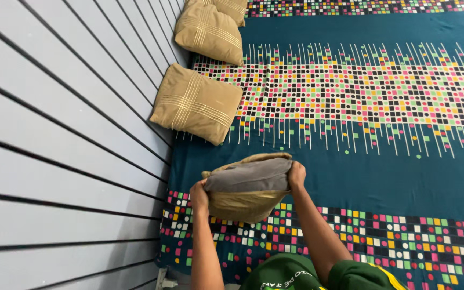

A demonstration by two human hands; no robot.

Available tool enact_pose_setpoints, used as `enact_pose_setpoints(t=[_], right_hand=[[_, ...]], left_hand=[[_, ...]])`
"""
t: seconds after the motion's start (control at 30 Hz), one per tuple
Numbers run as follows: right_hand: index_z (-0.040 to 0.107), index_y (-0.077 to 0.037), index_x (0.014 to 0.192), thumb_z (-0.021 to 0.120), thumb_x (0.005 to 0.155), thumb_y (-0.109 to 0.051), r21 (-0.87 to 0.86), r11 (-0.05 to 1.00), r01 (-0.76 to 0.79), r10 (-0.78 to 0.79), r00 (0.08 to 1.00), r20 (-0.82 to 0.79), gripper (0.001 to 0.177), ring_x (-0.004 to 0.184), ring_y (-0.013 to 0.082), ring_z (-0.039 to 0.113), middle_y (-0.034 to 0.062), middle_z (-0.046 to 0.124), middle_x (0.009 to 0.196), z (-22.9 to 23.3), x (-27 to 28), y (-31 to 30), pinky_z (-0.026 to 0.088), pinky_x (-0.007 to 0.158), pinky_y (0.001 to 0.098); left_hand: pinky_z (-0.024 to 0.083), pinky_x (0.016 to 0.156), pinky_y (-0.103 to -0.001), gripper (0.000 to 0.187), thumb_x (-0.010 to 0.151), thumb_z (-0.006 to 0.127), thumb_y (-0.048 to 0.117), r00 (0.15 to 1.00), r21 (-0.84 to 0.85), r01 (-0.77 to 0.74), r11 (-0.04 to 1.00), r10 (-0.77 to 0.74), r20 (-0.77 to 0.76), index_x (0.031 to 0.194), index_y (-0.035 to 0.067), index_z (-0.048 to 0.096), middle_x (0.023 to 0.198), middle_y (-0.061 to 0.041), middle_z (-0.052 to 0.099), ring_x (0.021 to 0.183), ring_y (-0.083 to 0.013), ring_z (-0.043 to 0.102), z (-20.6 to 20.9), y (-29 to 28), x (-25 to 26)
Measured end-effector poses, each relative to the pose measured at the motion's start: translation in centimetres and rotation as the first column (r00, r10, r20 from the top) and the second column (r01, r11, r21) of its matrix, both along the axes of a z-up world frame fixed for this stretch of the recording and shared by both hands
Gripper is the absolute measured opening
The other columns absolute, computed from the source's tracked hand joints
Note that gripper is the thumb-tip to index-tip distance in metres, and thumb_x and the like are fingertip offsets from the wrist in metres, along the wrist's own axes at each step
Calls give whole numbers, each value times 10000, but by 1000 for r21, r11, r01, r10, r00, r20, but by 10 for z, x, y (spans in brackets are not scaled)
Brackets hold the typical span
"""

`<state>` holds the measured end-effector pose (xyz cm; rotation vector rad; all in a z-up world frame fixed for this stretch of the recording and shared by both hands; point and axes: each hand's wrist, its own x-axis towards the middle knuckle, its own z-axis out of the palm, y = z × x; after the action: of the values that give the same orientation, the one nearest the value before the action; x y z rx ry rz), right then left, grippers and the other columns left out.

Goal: The person removes a gray pillow from a beige pillowcase, turns the pillowcase inside out, and then places the pillow back into the pillowcase. The pillow is then positioned on the bed.

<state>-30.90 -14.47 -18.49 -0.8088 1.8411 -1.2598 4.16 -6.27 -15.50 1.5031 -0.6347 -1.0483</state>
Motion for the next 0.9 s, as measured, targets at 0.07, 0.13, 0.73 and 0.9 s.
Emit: enact_pose_setpoints(t=[0.07, 0.13, 0.73, 0.9], right_hand=[[744, 46, 1075, 478, 972, -292, -91, 994, 63, -60, 998, 35, 442, 812, 238, 626, 202, 726, 891, 8, -4, 7, 511, 772, 413], [750, 40, 1092, 493, 981, -271, -201, 975, 96, -94, 995, 21, 419, 857, 231, 658, 186, 750, 922, 16, -8, 13, 524, 795, 393], [705, 18, 1222, 329, 1074, -195, -698, 550, -458, 491, 854, -173, 457, 1263, 285, 674, 160, 730, 1273, 190, 33, 106, 495, 1165, 406], [649, 34, 1310, 407, 1062, -179, -528, 516, -674, 606, 724, -331, 407, 1323, 323, 601, 196, 657, 1377, 215, 46, 119, 432, 1144, 424]], left_hand=[[506, 948, -334, 449, 994, 428, 261, 999, -82, 28, 996, -29, -13, 1109, -13, 765, 1130, -149, 758, 1045, -231, 679, 12, 1, -11], [493, 985, -326, 462, 1015, 398, 273, 999, -142, 45, 989, -46, -6, 1142, 4, 753, 1183, -140, 746, 1095, -229, 674, 23, 5, -20], [417, 1163, -366, 517, 1067, 286, 224, 915, -448, 356, 820, -403, -11, 1408, -35, 575, 1440, -165, 602, 1359, -260, 557, 78, 12, -100], [427, 1148, -354, 488, 1092, 302, 218, 871, -514, 426, 744, -491, 11, 1386, -37, 597, 1417, -162, 622, 1339, -254, 573, 88, 14, -125]])
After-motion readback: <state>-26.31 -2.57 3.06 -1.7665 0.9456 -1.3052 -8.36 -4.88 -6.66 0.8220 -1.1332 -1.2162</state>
